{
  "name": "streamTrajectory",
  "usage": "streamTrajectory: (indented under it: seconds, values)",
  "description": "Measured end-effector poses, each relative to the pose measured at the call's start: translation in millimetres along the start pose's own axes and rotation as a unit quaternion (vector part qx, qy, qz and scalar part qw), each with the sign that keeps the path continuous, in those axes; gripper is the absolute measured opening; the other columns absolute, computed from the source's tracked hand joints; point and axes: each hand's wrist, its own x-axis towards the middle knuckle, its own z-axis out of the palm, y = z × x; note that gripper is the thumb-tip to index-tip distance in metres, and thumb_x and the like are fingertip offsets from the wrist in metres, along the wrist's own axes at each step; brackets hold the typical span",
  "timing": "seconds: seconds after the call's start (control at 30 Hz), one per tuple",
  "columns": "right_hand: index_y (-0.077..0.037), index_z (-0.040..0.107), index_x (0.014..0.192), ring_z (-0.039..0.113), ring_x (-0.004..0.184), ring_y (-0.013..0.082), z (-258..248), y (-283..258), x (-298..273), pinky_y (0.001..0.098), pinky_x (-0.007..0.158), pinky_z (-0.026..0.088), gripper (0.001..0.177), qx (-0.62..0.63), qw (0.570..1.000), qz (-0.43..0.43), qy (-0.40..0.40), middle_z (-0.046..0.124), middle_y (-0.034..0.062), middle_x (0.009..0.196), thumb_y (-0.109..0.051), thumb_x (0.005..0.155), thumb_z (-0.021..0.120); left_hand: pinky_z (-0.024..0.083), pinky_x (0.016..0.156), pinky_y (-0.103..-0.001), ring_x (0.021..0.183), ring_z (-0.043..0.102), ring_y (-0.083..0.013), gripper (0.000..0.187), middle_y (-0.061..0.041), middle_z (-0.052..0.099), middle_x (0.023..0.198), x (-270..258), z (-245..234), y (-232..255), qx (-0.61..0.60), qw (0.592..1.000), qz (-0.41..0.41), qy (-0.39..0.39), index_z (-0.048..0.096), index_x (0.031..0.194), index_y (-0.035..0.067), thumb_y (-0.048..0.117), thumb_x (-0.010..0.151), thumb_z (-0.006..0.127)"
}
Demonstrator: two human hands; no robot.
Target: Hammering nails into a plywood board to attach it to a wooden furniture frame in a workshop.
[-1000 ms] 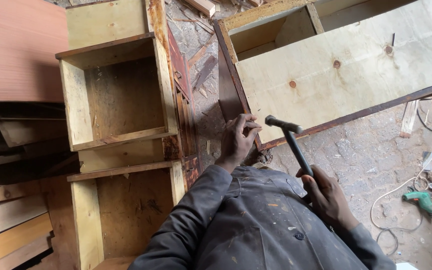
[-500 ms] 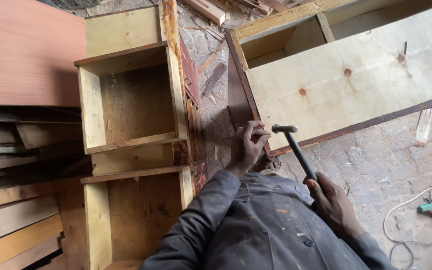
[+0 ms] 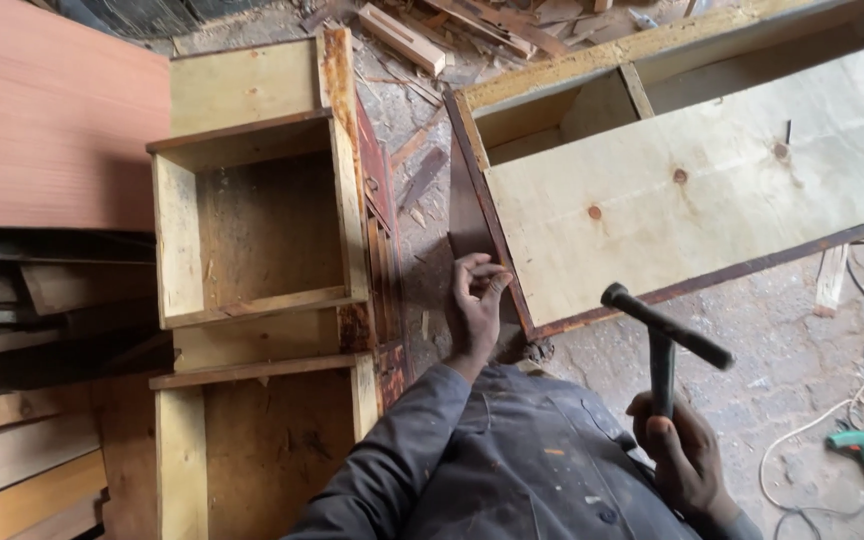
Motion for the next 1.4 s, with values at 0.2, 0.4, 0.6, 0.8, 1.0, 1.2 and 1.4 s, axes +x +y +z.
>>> streamTrajectory:
  seconds: [0.2,0.4,0.6,0.8,1.0,1.2,1.4]
  values:
    - [-0.012,0.059,0.077,0.048,0.045,0.017,12,-25,24,0.028,0.047,0.036,0.029,-0.188,0.972,0.121,-0.072,0.051,0.0034,0.052,-0.034,0.081,0.041,0.036,0.088,-0.039,0.113,0.039,-0.0302,0.073,-0.017,0.037,0.126,27,12,13,0.093,0.946,-0.3,-0.079,0.03,0.122,0.004,0.039,0.066,0.06]
    - [-0.005,0.052,0.071,0.032,0.043,0.01,-7,-22,0,0.0254,0.042,0.025,0.038,0.005,0.998,-0.061,-0.002,0.039,0.0008,0.05,-0.038,0.081,0.036,0.025,0.098,-0.038,0.123,0.026,-0.0301,0.075,-0.018,0.023,0.134,35,7,13,0.092,0.924,-0.332,-0.164,0.02,0.129,0.001,0.039,0.072,0.052]
    - [-0.012,0.048,0.068,0.045,0.05,0.0185,5,-11,26,0.0323,0.051,0.035,0.032,-0.225,0.971,0.065,-0.055,0.047,0.0037,0.051,-0.038,0.082,0.034,0.019,0.101,-0.034,0.127,0.019,-0.026,0.079,-0.015,0.018,0.137,36,8,3,0.066,0.921,-0.338,-0.182,0.017,0.131,0.001,0.04,0.072,0.051]
    - [-0.009,0.029,0.058,0.019,0.042,0.0082,20,-55,13,0.0241,0.038,0.014,0.032,0.128,0.984,-0.056,0.107,0.022,-0.0002,0.049,-0.027,0.081,0.04,0.02,0.101,-0.034,0.125,0.022,-0.0273,0.079,-0.016,0.02,0.136,37,9,2,0.055,0.923,-0.345,-0.161,0.017,0.131,0.002,0.04,0.071,0.051]
    - [-0.008,0.034,0.061,0.045,0.045,0.0203,11,-20,22,0.0303,0.043,0.032,0.031,-0.128,0.99,0.063,-0.017,0.034,0.005,0.052,-0.028,0.083,0.041,0.019,0.102,-0.034,0.125,0.022,-0.0295,0.078,-0.019,0.019,0.135,32,7,0,0.052,0.932,-0.314,-0.175,0.017,0.13,-0.001,0.042,0.073,0.048]
    - [-0.01,0.033,0.06,0.024,0.04,0.0081,16,-53,13,0.0252,0.037,0.018,0.032,0.056,0.99,-0.106,0.072,0.026,-0.0017,0.048,-0.031,0.084,0.039,0.023,0.099,-0.036,0.123,0.025,-0.032,0.076,-0.02,0.023,0.134,31,2,15,0.041,0.936,-0.312,-0.161,0.021,0.13,0.001,0.043,0.072,0.045]
    - [-0.007,0.036,0.06,0.038,0.048,0.0263,15,-8,20,0.0357,0.047,0.027,0.025,-0.195,0.981,-0.016,0.016,0.038,0.0079,0.053,-0.02,0.082,0.036,0.018,0.101,-0.035,0.126,0.021,-0.0297,0.078,-0.019,0.017,0.136,29,-4,30,0.017,0.93,-0.32,-0.179,0.015,0.131,0.0,0.044,0.072,0.04]
